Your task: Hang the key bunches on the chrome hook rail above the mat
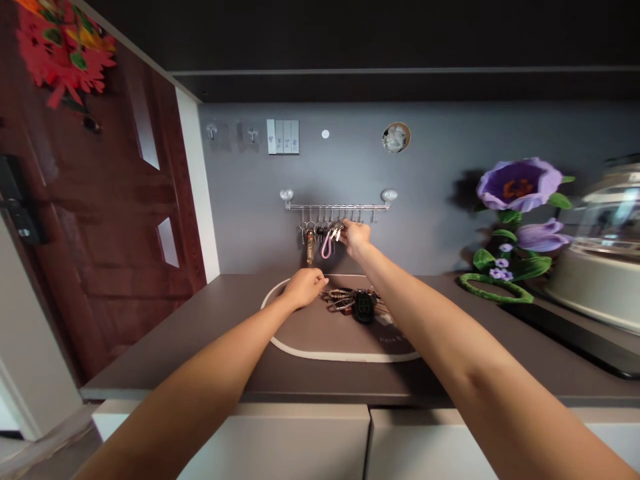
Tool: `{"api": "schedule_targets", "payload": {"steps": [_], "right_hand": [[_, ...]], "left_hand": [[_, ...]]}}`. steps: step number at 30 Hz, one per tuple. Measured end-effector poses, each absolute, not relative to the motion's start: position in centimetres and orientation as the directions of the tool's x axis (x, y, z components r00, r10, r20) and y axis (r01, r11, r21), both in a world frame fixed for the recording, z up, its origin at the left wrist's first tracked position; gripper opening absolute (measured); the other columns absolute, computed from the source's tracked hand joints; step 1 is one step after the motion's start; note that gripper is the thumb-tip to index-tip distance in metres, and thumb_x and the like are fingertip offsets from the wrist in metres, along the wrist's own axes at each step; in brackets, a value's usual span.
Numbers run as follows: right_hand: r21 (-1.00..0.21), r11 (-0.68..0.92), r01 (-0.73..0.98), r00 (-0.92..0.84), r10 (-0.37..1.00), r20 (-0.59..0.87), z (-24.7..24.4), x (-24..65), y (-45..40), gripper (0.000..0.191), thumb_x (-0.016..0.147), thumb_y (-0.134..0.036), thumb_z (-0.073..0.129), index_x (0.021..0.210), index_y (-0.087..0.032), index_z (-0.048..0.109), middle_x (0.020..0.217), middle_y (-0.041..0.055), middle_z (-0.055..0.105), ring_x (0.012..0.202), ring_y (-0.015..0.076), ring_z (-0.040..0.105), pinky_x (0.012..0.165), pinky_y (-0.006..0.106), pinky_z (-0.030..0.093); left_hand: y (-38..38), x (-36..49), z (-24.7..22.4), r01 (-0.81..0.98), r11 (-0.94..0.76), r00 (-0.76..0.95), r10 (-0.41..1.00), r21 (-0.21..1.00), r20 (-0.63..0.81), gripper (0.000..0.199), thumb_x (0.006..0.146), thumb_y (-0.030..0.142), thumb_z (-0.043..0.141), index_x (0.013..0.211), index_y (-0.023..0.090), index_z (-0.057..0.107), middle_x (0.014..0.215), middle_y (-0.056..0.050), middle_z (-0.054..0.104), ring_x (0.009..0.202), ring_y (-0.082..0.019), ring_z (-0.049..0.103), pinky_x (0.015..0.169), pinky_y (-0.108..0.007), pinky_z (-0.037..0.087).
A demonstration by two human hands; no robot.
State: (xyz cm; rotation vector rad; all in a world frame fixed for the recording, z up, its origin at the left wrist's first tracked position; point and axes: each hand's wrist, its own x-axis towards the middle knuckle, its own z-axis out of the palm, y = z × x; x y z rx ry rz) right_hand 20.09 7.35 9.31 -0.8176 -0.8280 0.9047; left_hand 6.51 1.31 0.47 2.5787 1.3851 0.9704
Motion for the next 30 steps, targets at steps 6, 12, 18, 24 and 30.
{"api": "schedule_targets", "payload": {"steps": [6,12,18,24,30], "right_hand": [[-0.871,0.367,-0.326,0.321,0.91,0.263,8.8,20.2,7.1,0.013,0.078,-0.011,0.047,0.066,-0.014,0.046,0.047,-0.0034,0.051,0.042,0.0073,0.052,0.045,0.021,0.05],[-0.883,0.36,-0.3,0.252,0.923,0.291,8.5,20.6,6.7,0.013,0.079,-0.011,0.046,0.066,-0.015,0.046,0.04,-0.0066,0.044,0.037,0.0055,0.045,0.045,0.02,0.049],[-0.909,0.346,-0.233,0.262,0.922,0.284,8.5,20.9,6.9,0.013,0.079,-0.012,0.046,0.066,-0.015,0.045,0.043,-0.0062,0.046,0.037,0.0041,0.043,0.047,0.019,0.048],[-0.925,0.345,-0.158,0.302,0.909,0.288,8.2,21.2,7.5,0.012,0.078,-0.014,0.049,0.067,-0.015,0.048,0.049,-0.0047,0.049,0.041,0.004,0.046,0.045,0.017,0.045],[-0.938,0.336,-0.082,0.315,0.902,0.295,7.9,21.6,7.9,0.009,0.075,-0.011,0.05,0.067,-0.014,0.052,0.048,-0.0054,0.046,0.038,0.002,0.039,0.039,0.013,0.037]], "left_hand": [[1.2,6.5,0.5,0.732,-0.593,0.393,0.77,0.337,0.502,0.027,0.079,0.033,0.042,0.068,0.016,0.059,0.063,-0.002,0.063,0.057,-0.012,0.053,0.055,-0.022,0.033],[1.2,6.5,0.6,0.733,-0.588,0.39,0.775,0.342,0.498,0.027,0.079,0.033,0.042,0.067,0.015,0.059,0.062,-0.002,0.063,0.056,-0.012,0.052,0.055,-0.022,0.033],[1.4,6.4,0.6,0.728,-0.591,0.386,0.772,0.348,0.505,0.028,0.079,0.033,0.042,0.069,0.015,0.061,0.062,-0.002,0.063,0.057,-0.012,0.053,0.056,-0.022,0.034],[1.4,6.4,0.8,0.712,-0.601,0.385,0.766,0.362,0.514,0.027,0.079,0.032,0.043,0.068,0.015,0.06,0.064,-0.002,0.063,0.059,-0.012,0.053,0.057,-0.022,0.035],[1.6,6.3,0.7,0.691,-0.615,0.402,0.764,0.38,0.505,0.023,0.078,0.029,0.044,0.07,0.015,0.061,0.066,-0.002,0.064,0.061,-0.012,0.054,0.059,-0.022,0.036]]}}
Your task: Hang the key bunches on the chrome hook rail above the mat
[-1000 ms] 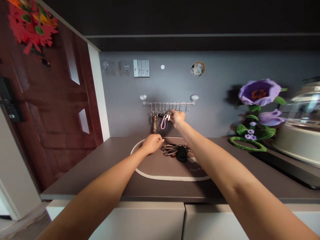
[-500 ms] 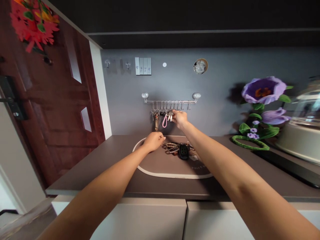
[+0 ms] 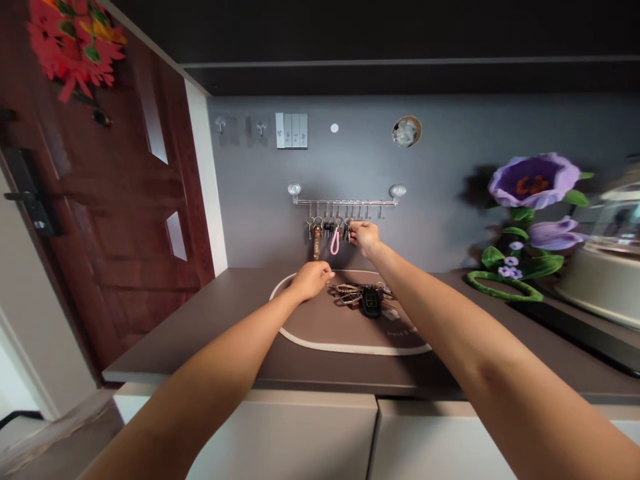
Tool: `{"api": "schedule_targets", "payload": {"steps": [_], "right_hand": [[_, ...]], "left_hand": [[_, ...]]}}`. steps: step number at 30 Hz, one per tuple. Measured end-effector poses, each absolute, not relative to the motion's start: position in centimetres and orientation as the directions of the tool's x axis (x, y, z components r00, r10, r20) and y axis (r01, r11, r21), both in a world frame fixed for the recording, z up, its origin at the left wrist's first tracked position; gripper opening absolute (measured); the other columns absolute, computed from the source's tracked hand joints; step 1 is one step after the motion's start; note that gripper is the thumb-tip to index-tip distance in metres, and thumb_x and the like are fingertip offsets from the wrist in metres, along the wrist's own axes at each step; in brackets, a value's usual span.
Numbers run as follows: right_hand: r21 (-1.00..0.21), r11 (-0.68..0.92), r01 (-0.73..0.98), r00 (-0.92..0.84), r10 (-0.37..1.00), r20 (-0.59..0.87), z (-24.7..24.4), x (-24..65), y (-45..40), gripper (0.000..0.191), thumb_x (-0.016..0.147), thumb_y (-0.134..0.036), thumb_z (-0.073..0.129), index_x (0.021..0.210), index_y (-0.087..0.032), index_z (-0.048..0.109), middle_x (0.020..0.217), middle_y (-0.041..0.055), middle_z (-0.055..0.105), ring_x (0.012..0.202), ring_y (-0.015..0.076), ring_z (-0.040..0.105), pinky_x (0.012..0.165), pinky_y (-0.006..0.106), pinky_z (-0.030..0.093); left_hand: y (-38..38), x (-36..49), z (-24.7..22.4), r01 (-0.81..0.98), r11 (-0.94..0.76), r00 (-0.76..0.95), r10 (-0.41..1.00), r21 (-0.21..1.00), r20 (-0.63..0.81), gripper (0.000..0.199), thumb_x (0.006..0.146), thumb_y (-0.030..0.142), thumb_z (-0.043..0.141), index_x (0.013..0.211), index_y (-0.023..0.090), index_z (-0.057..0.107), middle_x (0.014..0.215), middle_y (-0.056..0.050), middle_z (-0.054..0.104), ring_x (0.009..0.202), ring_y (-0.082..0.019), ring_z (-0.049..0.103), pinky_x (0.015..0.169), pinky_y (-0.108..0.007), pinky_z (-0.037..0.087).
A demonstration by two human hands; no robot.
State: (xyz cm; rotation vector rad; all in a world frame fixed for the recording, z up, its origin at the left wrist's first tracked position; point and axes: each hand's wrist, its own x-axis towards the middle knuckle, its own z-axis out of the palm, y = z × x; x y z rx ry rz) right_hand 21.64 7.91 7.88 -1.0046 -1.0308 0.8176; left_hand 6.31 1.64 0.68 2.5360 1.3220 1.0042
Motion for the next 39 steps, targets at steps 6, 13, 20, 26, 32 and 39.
{"api": "schedule_targets", "payload": {"steps": [6,13,20,26,32,39], "right_hand": [[-0.941,0.335,-0.042,0.253,0.915,0.314,8.0,22.0,7.3,0.012,0.075,-0.009,0.048,0.065,-0.014,0.051,0.048,-0.0057,0.045,0.039,0.0018,0.038,0.042,0.013,0.036],[-0.955,0.296,-0.017,0.227,0.931,0.284,8.1,22.1,6.6,0.008,0.073,-0.008,0.05,0.07,-0.014,0.053,0.053,-0.0049,0.049,0.044,0.0021,0.043,0.046,0.014,0.038],[-0.959,0.282,-0.038,0.23,0.936,0.266,7.7,22.5,6.3,0.009,0.072,-0.007,0.049,0.076,-0.015,0.052,0.056,-0.0046,0.052,0.046,0.0031,0.046,0.047,0.015,0.04],[-0.961,0.271,-0.048,0.247,0.936,0.252,7.2,22.8,4.8,0.011,0.072,-0.005,0.049,0.077,-0.015,0.052,0.058,-0.0033,0.053,0.048,0.004,0.049,0.047,0.015,0.042],[-0.953,0.291,-0.088,0.216,0.939,0.267,6.4,23.4,1.8,0.012,0.071,-0.004,0.051,0.078,-0.014,0.055,0.065,-0.0009,0.056,0.052,0.0048,0.052,0.052,0.017,0.045],[-0.946,0.311,-0.087,0.194,0.937,0.291,4.2,24.9,-1.1,0.014,0.069,-0.008,0.054,0.08,-0.015,0.057,0.074,0.0013,0.06,0.063,0.0066,0.056,0.06,0.018,0.046]], "left_hand": [[1.8,6.3,0.5,0.682,-0.631,0.425,0.753,0.369,0.502,0.017,0.076,0.024,0.047,0.076,0.015,0.062,0.07,-0.003,0.064,0.064,-0.013,0.054,0.061,-0.022,0.037],[2.3,6.1,0.1,0.647,-0.651,0.461,0.748,0.396,0.477,0.014,0.073,0.02,0.05,0.077,0.015,0.062,0.07,-0.002,0.063,0.064,-0.012,0.053,0.06,-0.022,0.037],[2.7,5.7,0.0,0.572,-0.592,0.471,0.804,0.569,0.363,0.015,0.064,0.023,0.06,0.075,0.013,0.06,0.067,0.0,0.059,0.061,-0.011,0.052,0.057,-0.021,0.038],[2.0,5.5,0.4,0.535,-0.57,0.54,0.798,0.623,0.267,0.019,0.06,0.027,0.065,0.073,0.013,0.064,0.064,0.0,0.06,0.059,-0.01,0.05,0.057,-0.021,0.037],[1.1,5.7,0.3,0.549,-0.622,0.614,0.753,0.559,0.235,0.025,0.062,0.035,0.061,0.075,0.014,0.067,0.06,0.002,0.058,0.055,-0.01,0.046,0.054,-0.021,0.032],[0.4,6.1,0.1,0.587,-0.642,0.596,0.755,0.493,0.273,0.024,0.066,0.034,0.056,0.065,0.012,0.064,0.053,0.004,0.05,0.05,-0.008,0.038,0.051,-0.02,0.026]]}}
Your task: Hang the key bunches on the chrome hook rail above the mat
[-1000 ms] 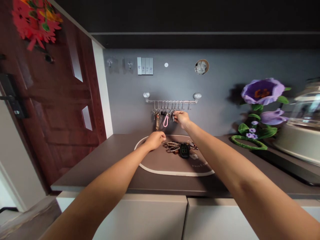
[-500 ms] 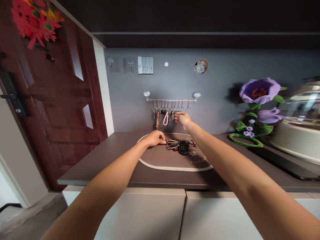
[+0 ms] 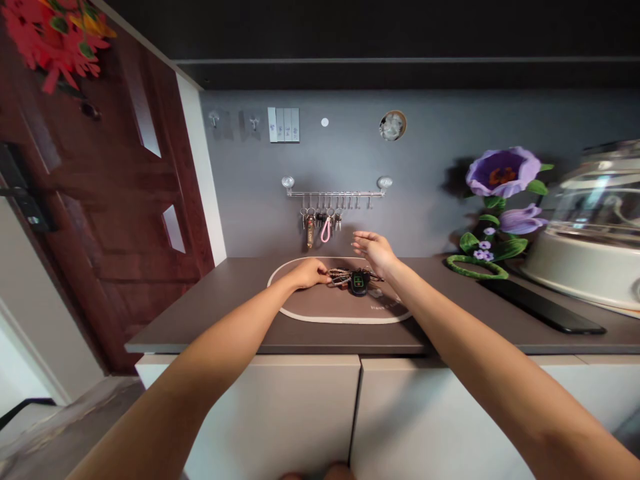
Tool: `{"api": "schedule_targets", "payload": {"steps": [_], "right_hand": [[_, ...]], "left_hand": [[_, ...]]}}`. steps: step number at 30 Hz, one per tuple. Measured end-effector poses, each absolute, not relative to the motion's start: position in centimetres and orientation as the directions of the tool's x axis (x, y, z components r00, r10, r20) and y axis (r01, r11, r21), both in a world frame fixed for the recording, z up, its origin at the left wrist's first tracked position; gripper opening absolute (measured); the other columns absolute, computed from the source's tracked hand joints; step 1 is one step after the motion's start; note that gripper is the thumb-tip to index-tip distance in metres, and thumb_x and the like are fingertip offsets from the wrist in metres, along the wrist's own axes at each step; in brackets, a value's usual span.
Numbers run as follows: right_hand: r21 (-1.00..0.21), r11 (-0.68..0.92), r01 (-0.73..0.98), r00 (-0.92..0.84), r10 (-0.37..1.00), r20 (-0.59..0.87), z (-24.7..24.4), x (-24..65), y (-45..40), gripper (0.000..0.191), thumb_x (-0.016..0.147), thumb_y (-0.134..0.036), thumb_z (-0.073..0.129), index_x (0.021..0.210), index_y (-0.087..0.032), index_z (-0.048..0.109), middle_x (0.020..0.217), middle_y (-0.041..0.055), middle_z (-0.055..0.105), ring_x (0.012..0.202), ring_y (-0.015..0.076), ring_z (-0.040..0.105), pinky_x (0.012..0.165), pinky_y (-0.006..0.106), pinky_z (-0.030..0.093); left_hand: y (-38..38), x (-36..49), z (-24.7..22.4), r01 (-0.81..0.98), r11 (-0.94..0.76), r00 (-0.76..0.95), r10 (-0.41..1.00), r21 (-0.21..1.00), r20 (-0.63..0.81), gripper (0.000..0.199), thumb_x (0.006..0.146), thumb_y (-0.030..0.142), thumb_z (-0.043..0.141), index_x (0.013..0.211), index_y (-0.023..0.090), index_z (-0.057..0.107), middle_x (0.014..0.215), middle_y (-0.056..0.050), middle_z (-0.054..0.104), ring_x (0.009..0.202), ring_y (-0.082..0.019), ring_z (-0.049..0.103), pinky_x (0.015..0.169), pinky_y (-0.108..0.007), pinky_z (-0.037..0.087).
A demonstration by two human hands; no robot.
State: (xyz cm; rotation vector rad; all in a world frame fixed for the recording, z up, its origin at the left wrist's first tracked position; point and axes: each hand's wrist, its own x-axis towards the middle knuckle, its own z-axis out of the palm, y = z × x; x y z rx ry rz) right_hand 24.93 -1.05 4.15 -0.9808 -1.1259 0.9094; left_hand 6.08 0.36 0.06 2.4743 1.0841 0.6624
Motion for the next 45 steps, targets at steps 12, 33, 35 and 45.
{"api": "schedule_targets", "payload": {"steps": [12,33,35,45], "right_hand": [[-0.674,0.47,0.57,0.134,0.756,0.641,1.6,26.3,-0.5,0.016,0.07,-0.014,0.051,0.081,-0.018,0.062,0.088,0.0037,0.064,0.082,0.0132,0.056,0.086,0.03,0.04],[-0.494,0.461,0.737,0.016,0.719,0.695,1.9,25.7,-1.2,0.021,0.075,-0.013,0.045,0.086,-0.017,0.062,0.092,0.0068,0.063,0.086,0.0158,0.056,0.084,0.03,0.041],[-0.487,0.465,0.739,0.011,0.715,0.699,1.9,25.6,-1.2,0.021,0.075,-0.013,0.045,0.086,-0.017,0.063,0.092,0.0064,0.063,0.087,0.0157,0.056,0.084,0.03,0.041],[-0.46,0.477,0.749,-0.024,0.713,0.701,1.8,25.3,-1.4,0.022,0.075,-0.012,0.045,0.086,-0.016,0.063,0.092,0.0072,0.064,0.087,0.0162,0.057,0.083,0.03,0.042]], "left_hand": [[0.7,6.1,-0.1,0.63,-0.576,0.44,0.817,0.52,0.373,0.015,0.071,0.023,0.053,0.074,0.013,0.063,0.075,-0.003,0.064,0.069,-0.013,0.055,0.067,-0.024,0.04],[0.4,4.9,2.6,0.004,-0.201,0.151,0.968,0.98,0.198,0.007,0.083,0.014,0.044,0.089,0.012,0.046,0.083,-0.009,0.063,0.067,-0.014,0.064,0.073,-0.034,0.05],[0.4,4.7,2.8,-0.065,-0.196,0.142,0.969,0.978,0.204,0.006,0.082,0.013,0.044,0.088,0.012,0.045,0.086,-0.01,0.063,0.069,-0.014,0.065,0.075,-0.034,0.051],[0.8,4.0,3.6,-0.303,-0.178,0.161,0.959,0.936,0.234,0.006,0.082,0.008,0.044,0.086,0.013,0.043,0.08,-0.009,0.064,0.079,-0.018,0.064,0.082,-0.038,0.048]]}}
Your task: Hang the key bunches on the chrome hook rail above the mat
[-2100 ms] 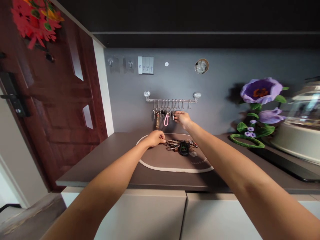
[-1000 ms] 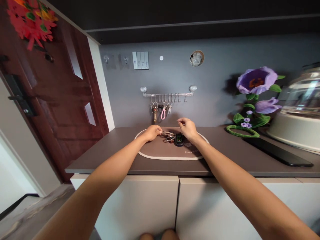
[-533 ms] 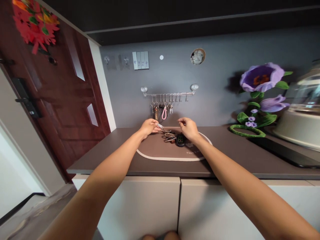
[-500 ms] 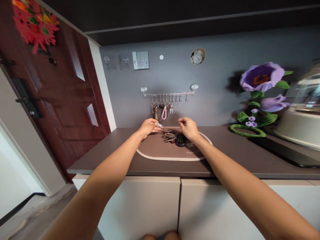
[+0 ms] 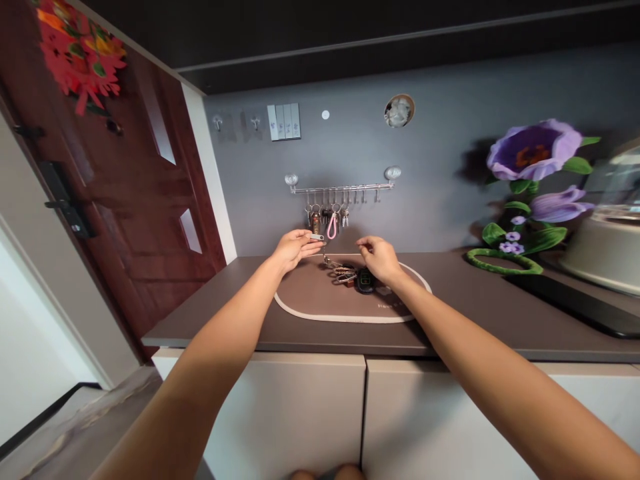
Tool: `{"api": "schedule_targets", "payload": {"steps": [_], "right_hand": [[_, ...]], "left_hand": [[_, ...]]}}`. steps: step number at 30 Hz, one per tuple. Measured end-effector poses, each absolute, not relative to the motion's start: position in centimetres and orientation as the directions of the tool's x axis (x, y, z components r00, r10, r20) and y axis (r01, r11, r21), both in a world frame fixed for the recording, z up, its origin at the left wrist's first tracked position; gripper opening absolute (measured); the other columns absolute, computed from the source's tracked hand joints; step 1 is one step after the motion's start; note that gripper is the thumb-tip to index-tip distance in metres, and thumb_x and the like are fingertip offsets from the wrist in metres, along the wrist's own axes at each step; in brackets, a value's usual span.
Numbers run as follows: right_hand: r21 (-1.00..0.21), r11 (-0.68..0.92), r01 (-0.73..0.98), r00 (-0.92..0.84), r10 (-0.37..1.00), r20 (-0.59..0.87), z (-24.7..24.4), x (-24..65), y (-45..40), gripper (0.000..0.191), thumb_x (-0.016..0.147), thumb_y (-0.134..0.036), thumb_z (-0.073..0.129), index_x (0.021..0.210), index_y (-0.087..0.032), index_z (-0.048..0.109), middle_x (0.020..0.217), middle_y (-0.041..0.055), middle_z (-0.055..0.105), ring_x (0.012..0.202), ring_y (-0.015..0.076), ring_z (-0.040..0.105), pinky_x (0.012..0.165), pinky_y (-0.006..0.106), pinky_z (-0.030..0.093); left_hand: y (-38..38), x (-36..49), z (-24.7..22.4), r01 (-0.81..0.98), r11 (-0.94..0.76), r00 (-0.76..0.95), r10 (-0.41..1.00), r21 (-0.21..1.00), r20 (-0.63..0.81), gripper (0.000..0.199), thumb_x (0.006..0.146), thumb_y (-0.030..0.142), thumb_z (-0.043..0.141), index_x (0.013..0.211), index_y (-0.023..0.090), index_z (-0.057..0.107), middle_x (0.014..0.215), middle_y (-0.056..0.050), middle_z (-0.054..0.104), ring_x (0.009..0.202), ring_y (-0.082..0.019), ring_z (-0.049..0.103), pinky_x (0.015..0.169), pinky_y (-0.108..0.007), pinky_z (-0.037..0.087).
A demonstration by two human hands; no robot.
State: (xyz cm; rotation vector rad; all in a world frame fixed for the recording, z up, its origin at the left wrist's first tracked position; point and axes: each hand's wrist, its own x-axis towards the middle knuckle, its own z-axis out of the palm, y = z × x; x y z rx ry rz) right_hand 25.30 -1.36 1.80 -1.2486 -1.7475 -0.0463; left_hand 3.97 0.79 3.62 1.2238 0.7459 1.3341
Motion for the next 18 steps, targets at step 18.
{"api": "schedule_targets", "payload": {"steps": [18], "right_hand": [[-0.369,0.653,0.661,-0.253,0.657,0.71,1.8,23.2,-2.8,0.019,0.078,-0.02,0.047,0.09,-0.018,0.061,0.089,0.006,0.063,0.08,0.0148,0.057,0.073,0.028,0.044]], "left_hand": [[0.1,4.0,4.9,-0.604,-0.201,0.189,0.904,0.771,0.383,0.008,0.083,0.007,0.04,0.085,0.012,0.046,0.078,-0.008,0.064,0.09,-0.021,0.062,0.09,-0.043,0.042]]}}
